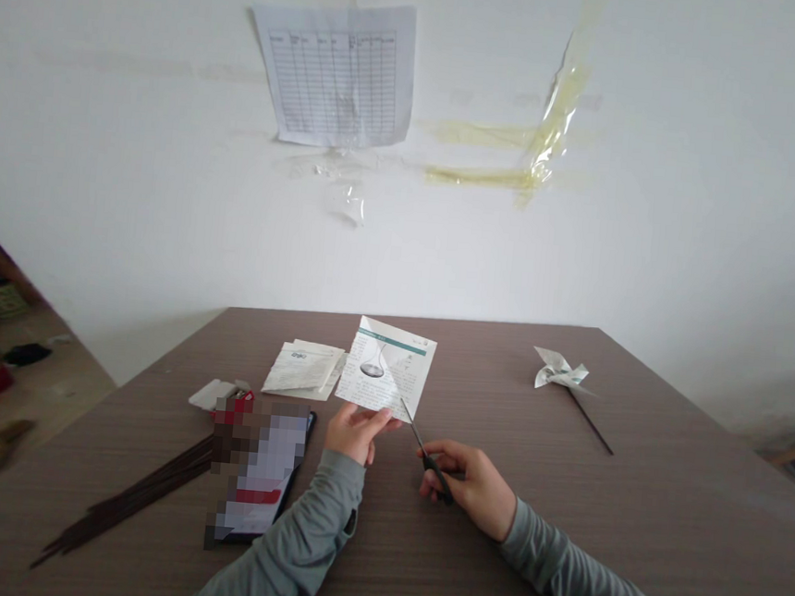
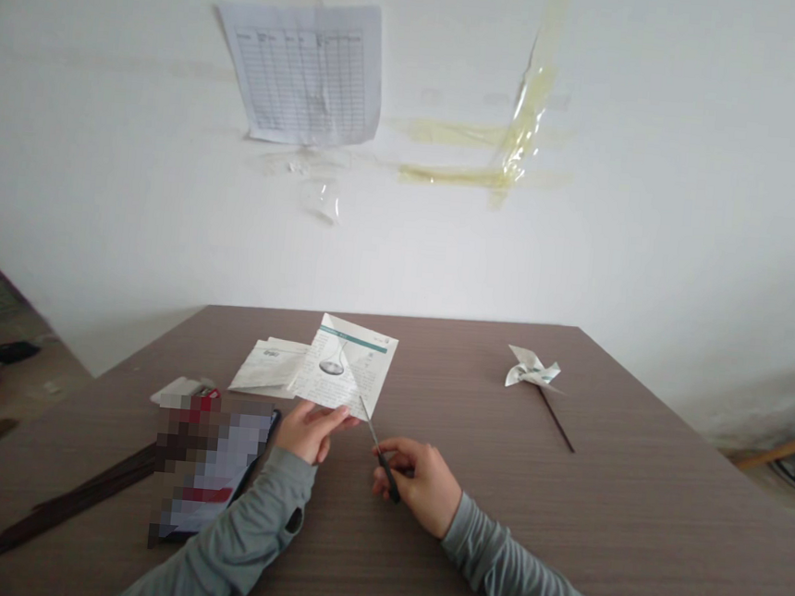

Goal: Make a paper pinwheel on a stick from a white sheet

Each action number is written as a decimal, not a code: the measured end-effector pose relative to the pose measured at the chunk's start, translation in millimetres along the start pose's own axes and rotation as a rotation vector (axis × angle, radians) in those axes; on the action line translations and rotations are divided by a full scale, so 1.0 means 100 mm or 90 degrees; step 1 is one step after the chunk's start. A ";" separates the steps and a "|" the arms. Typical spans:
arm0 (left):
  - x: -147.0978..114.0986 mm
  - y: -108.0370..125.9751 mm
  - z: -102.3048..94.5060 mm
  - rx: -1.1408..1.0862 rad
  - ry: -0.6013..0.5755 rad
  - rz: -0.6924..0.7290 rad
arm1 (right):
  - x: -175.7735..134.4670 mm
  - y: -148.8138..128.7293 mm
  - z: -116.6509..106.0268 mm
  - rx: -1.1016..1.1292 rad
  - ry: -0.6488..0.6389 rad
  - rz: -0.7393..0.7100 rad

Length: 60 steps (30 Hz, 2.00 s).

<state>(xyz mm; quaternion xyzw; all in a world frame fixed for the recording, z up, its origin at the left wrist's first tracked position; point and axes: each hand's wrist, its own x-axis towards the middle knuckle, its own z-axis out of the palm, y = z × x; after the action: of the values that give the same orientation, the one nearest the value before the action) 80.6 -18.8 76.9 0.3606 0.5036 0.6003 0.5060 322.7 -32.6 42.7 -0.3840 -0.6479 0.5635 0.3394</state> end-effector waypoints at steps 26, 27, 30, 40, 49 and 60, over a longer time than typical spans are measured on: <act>-0.07 0.11 0.07 0.034 0.007 -0.032 | -0.02 -0.06 0.03 -0.023 0.025 -0.009; -0.07 0.12 0.08 0.036 0.009 -0.033 | -0.02 -0.06 0.03 -0.024 0.024 -0.007; -0.07 0.13 0.08 0.037 0.013 -0.037 | -0.02 -0.07 0.03 -0.026 0.021 -0.001; -0.07 0.08 0.04 0.041 -0.026 -0.031 | -0.01 -0.03 0.01 -0.005 0.025 -0.007; -0.10 0.09 0.09 0.040 -0.024 -0.053 | 0.00 0.01 0.02 -0.014 0.040 -0.026; -0.09 0.07 0.06 0.022 -0.036 -0.050 | 0.01 0.00 0.00 -0.025 0.044 -0.015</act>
<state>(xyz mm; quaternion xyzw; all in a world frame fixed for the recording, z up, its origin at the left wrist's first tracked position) 87.2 -26.3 85.5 0.3661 0.5129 0.5608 0.5371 321.7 -31.6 42.9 -0.4022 -0.6514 0.5328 0.3606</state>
